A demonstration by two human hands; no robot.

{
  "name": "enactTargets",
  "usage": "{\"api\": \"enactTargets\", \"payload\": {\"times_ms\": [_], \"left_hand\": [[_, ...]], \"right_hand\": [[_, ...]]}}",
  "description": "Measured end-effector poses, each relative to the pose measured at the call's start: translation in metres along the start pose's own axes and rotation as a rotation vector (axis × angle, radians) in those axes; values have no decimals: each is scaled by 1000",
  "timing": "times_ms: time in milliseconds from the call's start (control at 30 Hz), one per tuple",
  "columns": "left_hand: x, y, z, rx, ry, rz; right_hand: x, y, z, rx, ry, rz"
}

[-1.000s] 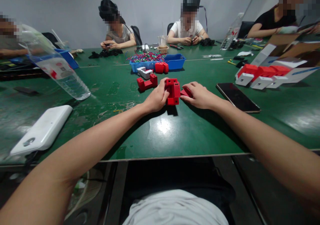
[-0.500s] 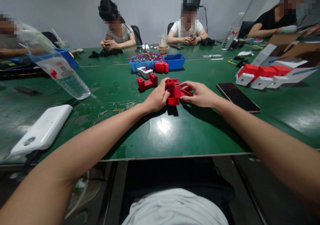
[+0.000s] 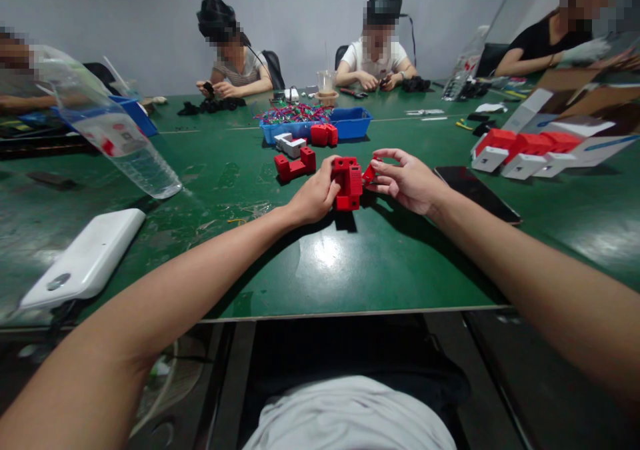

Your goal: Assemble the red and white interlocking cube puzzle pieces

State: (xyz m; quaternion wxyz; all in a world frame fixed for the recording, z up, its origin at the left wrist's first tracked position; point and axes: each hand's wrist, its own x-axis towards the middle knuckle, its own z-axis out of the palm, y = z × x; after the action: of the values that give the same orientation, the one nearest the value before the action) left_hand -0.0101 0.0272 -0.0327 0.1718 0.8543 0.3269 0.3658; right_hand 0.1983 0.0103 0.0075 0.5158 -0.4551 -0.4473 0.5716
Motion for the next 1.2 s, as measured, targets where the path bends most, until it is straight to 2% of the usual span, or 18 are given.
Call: {"api": "enactTargets", "payload": {"times_ms": [267,500,733,833,933,1200], "left_hand": [[0,-3,1,20,11,24],[-1,-3,0,4,11,5],[0,-3,1,39,7,10],[0,-4,1,37,13,9],[0,-2,1,20,3,1],[0,0,0,-2,8,0]], "right_hand": [[-2,1,3,41,-33,0],[2,2,-4,-51,-56,-6],[7,9,-6,-35,-83,-65],[7,8,-7,-37,-51,-62],[7,6,-8,-107,-25,-87],[5,7,-8,-182,-72,-161]]}}
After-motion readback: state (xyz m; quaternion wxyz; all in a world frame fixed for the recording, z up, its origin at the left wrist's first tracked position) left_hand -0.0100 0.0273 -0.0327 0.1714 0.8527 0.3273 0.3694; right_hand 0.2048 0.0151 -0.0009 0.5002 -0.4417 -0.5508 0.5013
